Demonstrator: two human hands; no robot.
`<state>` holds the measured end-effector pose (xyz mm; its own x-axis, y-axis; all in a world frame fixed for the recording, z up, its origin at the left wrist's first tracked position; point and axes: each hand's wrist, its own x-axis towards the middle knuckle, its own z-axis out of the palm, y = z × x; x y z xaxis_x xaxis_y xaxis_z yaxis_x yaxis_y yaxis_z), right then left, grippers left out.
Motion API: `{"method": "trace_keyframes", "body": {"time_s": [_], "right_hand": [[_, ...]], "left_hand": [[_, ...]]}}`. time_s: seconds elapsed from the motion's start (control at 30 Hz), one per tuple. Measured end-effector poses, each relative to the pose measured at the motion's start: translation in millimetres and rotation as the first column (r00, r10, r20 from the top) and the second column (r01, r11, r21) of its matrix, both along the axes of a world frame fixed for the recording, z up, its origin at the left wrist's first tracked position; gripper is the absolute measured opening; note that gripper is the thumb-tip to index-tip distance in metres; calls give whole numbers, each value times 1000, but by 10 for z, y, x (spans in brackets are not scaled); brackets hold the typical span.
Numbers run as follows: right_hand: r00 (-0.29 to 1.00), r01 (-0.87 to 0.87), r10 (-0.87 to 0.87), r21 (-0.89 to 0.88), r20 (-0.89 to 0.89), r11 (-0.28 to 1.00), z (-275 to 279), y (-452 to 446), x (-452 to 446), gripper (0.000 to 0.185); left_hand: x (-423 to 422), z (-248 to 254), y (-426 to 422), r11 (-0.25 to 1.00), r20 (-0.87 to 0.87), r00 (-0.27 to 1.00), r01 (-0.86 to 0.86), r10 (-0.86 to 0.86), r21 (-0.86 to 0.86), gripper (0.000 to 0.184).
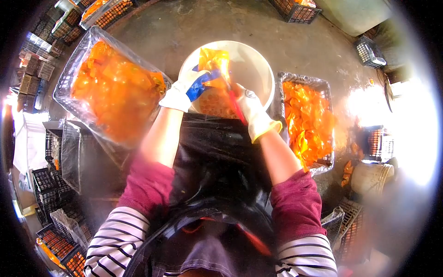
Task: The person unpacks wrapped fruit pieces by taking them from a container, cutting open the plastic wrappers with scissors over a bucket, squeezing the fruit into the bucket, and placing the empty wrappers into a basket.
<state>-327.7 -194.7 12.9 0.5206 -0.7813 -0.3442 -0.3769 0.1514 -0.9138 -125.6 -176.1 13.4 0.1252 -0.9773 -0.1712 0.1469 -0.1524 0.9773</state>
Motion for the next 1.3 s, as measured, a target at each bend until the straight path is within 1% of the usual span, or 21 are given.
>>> {"method": "trace_keyframes", "body": {"time_s": [0.07,0.17,0.27,0.33,0.37,0.47,0.53,0.6,0.63,0.7,0.77,0.8,0.9,0.93,0.97,1.03,1.13,1.17,1.2,1.27,1.3], "right_hand": [[999,22,-18,92,-47,996,121,38,2,24],[998,-55,41,-425,-43,903,-62,46,7,23],[995,41,-39,-21,88,999,42,47,10,27],[974,110,-154,244,166,964,48,19,-16,24],[957,132,-216,373,194,919,49,6,-20,25],[879,138,-344,516,330,845,-81,11,16,27],[819,63,-415,656,397,752,-139,-21,-51,28],[821,41,-398,651,410,758,-134,-38,-67,28],[853,59,-344,582,393,811,-128,-42,-58,28],[938,76,-197,383,286,921,34,-3,-14,27],[997,31,-40,121,72,992,264,50,3,25],[991,44,-63,167,115,985,279,50,3,25],[964,77,-149,301,221,950,242,25,-14,25],[953,88,-180,345,245,934,151,-8,-25,25],[940,98,-214,389,267,916,122,-19,-28,25],[944,74,-177,346,277,935,96,-30,-58,27],[969,55,-117,274,215,960,221,7,-52,28],[979,51,-98,248,180,967,262,17,-49,28],[955,106,-188,329,230,938,258,15,-47,28],[878,190,-371,490,303,850,241,5,-43,28],[917,166,-290,396,276,903,227,-6,-48,29]], "left_hand": [[17,-79,-27,998,55,998,18,-15,-52,40],[-9,-113,-25,996,91,995,51,-44,-73,40],[-112,382,163,991,88,991,94,-103,96,43],[-56,94,51,985,172,979,80,-106,150,43],[-66,160,62,981,257,958,81,-125,176,43],[-132,462,134,961,563,796,86,-224,262,47],[-171,657,194,951,565,794,54,-226,306,55],[-169,596,189,969,605,781,5,-159,248,51],[-148,413,163,986,638,765,-25,-88,167,43],[-154,366,157,999,578,816,-38,15,29,39],[-177,387,160,996,378,924,-28,56,-81,46],[-103,311,76,998,201,978,57,-60,19,52],[-21,9,-10,979,438,896,19,73,-201,44],[-49,-60,-2,991,388,918,-28,76,-128,34],[-70,-1,17,993,388,917,-53,91,-109,34],[-109,53,20,992,386,915,-100,120,-72,34],[-55,-67,-39,995,509,855,-84,101,-56,35],[-74,-81,-32,990,447,888,-46,103,-137,37],[-93,-97,-12,975,384,918,-14,99,-220,39],[-112,-44,42,970,337,939,19,65,-241,44],[-109,78,83,984,352,935,25,40,-179,47]]}}
